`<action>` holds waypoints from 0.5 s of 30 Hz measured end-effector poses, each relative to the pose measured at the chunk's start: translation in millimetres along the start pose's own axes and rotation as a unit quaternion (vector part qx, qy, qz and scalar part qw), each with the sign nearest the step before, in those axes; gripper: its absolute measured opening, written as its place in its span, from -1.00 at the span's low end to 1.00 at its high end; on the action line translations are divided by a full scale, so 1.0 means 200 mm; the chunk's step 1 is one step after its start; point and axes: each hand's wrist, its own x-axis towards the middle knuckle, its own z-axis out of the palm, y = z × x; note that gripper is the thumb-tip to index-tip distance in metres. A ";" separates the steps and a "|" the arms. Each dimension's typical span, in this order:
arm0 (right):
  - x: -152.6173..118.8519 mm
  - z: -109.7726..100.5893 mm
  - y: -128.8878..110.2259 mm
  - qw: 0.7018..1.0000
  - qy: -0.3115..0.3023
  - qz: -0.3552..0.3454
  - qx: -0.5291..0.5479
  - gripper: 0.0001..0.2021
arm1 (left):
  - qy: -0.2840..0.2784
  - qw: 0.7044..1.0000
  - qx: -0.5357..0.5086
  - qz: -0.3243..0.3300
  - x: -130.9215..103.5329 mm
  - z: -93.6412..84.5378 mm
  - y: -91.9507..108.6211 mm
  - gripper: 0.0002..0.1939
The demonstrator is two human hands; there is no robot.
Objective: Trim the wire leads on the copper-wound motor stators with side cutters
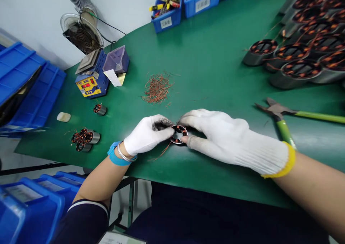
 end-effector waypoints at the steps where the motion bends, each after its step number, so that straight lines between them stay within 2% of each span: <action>1: 0.00 0.00 0.00 1.000 -0.005 0.000 0.000 -0.44 | 0.004 1.000 -0.016 -0.002 0.00 0.00 0.00 -0.81; 5: 0.01 0.01 -0.03 1.000 -0.020 0.006 0.003 -0.48 | 0.005 0.998 -0.057 0.019 0.00 0.04 -0.02 -0.88; 7: 0.01 0.01 -0.04 1.000 -0.022 0.007 0.004 -0.49 | 0.024 0.996 -0.083 0.021 0.00 0.07 -0.02 -0.88; 9: 0.01 0.01 -0.04 1.000 -0.023 0.006 0.006 -0.51 | 0.072 0.988 -0.139 0.000 0.01 0.09 -0.02 -0.85; 12: 0.01 0.00 -0.03 1.000 -0.017 -0.008 0.024 -0.51 | 0.180 0.956 -0.230 -0.019 0.02 0.09 -0.01 -0.82; 13: 0.00 0.00 -0.03 0.999 -0.016 -0.006 0.035 -0.51 | 0.194 0.953 -0.232 -0.014 0.02 0.09 -0.01 -0.78; 15: -0.01 0.00 -0.02 0.998 -0.002 0.011 0.060 -0.53 | 0.160 0.970 -0.182 -0.005 0.01 0.07 -0.01 -0.49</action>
